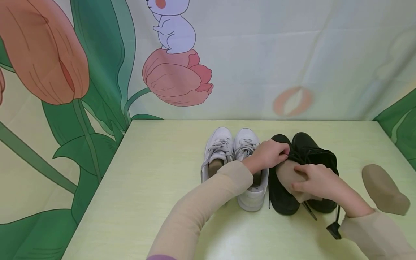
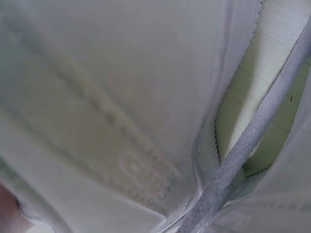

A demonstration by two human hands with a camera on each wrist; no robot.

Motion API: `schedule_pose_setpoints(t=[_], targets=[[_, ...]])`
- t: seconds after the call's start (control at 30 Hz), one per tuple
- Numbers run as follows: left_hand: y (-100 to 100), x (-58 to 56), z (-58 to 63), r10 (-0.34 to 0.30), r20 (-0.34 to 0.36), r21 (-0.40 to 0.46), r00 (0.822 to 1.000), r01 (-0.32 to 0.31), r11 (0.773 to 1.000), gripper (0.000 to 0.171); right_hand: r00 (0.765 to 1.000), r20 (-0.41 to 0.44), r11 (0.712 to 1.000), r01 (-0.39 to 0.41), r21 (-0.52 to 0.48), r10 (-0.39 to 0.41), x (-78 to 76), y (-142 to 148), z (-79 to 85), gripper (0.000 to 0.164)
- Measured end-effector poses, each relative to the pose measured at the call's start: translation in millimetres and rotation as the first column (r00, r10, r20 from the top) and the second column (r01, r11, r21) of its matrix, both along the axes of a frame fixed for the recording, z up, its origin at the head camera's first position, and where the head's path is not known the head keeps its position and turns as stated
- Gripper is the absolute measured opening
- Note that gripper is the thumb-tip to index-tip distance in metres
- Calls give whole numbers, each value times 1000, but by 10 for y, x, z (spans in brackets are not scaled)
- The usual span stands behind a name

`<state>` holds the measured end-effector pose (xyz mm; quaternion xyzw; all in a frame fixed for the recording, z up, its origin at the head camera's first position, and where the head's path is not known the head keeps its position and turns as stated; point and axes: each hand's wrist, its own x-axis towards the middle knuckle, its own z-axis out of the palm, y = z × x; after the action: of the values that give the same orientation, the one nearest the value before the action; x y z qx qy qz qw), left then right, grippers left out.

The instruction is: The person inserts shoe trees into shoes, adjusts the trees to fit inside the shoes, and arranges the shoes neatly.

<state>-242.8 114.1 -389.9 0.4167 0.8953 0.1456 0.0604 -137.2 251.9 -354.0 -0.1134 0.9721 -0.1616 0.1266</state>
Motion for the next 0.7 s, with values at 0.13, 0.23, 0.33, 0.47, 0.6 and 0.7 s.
schedule_pose_setpoints(t=[0.13, 0.23, 0.33, 0.47, 0.6, 0.7], targets=[[3, -2, -1, -11, -2, 4, 1000, 11, 1000, 12, 1000, -5, 1000, 12, 16, -12, -20, -41, -3, 41], [2, -1, 0, -16, 0, 7, 1000, 16, 1000, 12, 1000, -13, 999, 16, 36, -15, -42, -68, -3, 32], [-1, 3, 4, -16, -1, 4, 1000, 16, 1000, 13, 1000, -21, 998, 15, 54, -14, -57, -84, 3, 34], [-5, 8, 10, -8, 4, -2, 1000, 8, 1000, 13, 1000, -18, 999, 18, 32, -17, -37, -58, -2, 49], [-7, 13, 12, -3, 11, -2, 1000, 3, 1000, 12, 1000, 12, 997, 10, -81, -9, 43, 51, -20, 73], [-5, 7, 2, -2, 9, 1, 1000, 2, 1000, 11, 999, 30, 984, -7, -177, 12, 110, 142, -37, 84]])
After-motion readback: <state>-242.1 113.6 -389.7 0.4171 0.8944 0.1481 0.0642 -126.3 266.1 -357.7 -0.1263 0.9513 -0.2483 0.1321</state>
